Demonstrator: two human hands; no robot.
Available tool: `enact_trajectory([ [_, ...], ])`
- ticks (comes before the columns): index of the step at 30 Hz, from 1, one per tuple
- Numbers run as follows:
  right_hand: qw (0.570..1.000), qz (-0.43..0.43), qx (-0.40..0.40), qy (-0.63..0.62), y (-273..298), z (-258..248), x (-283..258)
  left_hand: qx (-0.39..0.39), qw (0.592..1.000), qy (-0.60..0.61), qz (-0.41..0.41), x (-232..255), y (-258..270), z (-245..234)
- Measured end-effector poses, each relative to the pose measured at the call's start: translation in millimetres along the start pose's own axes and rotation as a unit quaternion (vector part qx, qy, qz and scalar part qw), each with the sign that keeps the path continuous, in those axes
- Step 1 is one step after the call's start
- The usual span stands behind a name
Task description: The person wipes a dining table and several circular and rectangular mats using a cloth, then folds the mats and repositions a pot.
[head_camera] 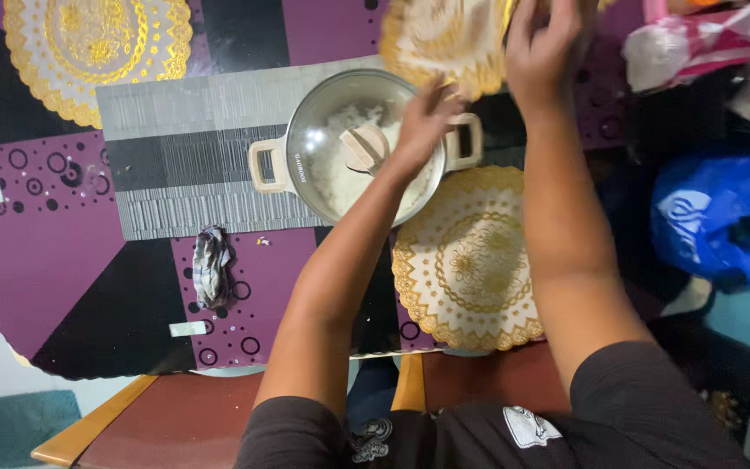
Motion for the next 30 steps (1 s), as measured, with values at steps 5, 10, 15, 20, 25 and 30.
enact_trajectory([
  [5, 0.988, -0.094, -0.095, 0.074, 5, -117, -142, -0.035, 0.963, 0.21, -0.164, -19, 73, 29],
  [10, 0.984, -0.008, -0.178, -0.013, 89, -158, -200, -0.049, 0.944, 0.158, -0.287, -101, 134, 80],
  [15, 0.965, 0.05, -0.254, -0.045, 165, -199, -230, 0.012, 0.98, 0.102, -0.168, -180, 156, 71],
  [20, 0.898, 0.216, -0.344, -0.172, 269, -212, -212, 0.021, 0.987, 0.102, -0.126, -236, 222, 38],
  [25, 0.736, 0.549, -0.372, -0.136, 424, -201, -131, 0.091, 0.965, 0.146, -0.199, -255, 282, 1],
  [30, 0.862, 0.4, -0.31, 0.011, 463, -193, -112, 0.183, 0.948, -0.043, -0.255, -270, 309, -46],
])
Point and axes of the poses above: each hand's wrist, its own y-axis away from the middle knuckle, its own z-axis out of the palm, x = y × z, the point moved 7 cm from there along -y, towards the middle knuckle, and after that the axes turned 12 degrees about -z, right-handed, at the moved point
